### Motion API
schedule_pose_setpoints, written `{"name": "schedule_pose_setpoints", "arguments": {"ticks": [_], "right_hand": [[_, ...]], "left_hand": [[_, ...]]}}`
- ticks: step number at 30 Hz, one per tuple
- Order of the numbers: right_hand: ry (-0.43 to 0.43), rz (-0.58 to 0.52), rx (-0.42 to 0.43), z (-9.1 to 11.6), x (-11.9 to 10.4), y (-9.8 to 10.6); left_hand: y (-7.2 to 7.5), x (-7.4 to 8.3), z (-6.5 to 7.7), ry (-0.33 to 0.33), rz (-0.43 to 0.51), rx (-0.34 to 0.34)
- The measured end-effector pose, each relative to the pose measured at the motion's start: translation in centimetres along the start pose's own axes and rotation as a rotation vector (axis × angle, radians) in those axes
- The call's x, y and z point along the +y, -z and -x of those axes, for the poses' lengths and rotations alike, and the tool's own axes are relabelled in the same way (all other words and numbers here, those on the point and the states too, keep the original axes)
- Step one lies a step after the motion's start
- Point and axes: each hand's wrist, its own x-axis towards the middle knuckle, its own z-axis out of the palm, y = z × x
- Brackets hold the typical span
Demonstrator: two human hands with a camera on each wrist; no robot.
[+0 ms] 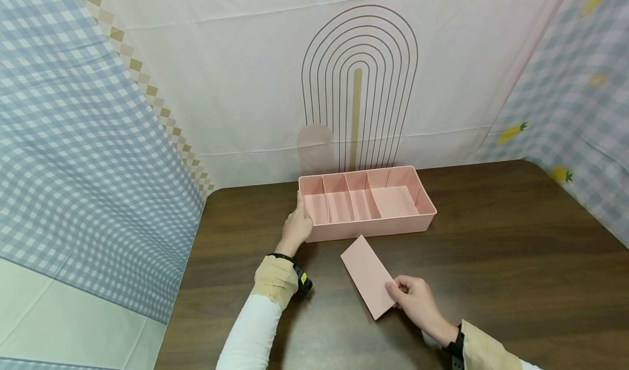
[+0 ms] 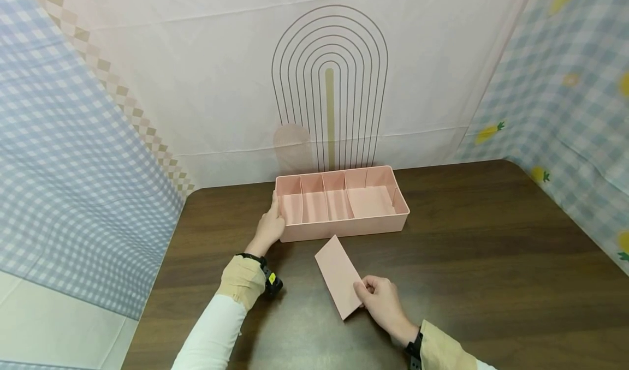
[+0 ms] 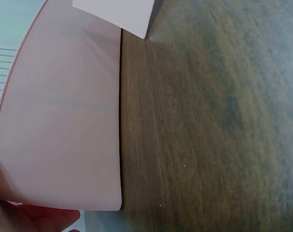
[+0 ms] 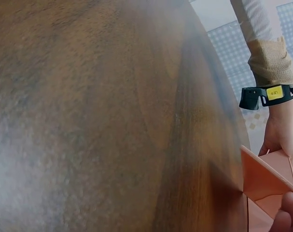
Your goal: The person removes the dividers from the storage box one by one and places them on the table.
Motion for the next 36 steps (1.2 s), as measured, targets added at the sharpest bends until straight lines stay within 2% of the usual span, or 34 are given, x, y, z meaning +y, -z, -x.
{"name": "schedule_pose_setpoints", "arguments": {"ticks": [11, 23, 36], "right_hand": [[0.03, 0.112, -0.134, 0.26, 0.22, 0.02], [0.07, 0.094, -0.251, 0.36, 0.51, -0.25], [0.065, 0.16, -0.345, 0.22, 0.66, -0.24]], "left_hand": [[-0.05, -0.08, -0.1, 0.01, -0.009, -0.004], [-0.02, -0.08, -0.08, 0.0, -0.022, 0.004], [-0.05, -0.18, -0.16, -0.006, -0.012, 0.004]]}}
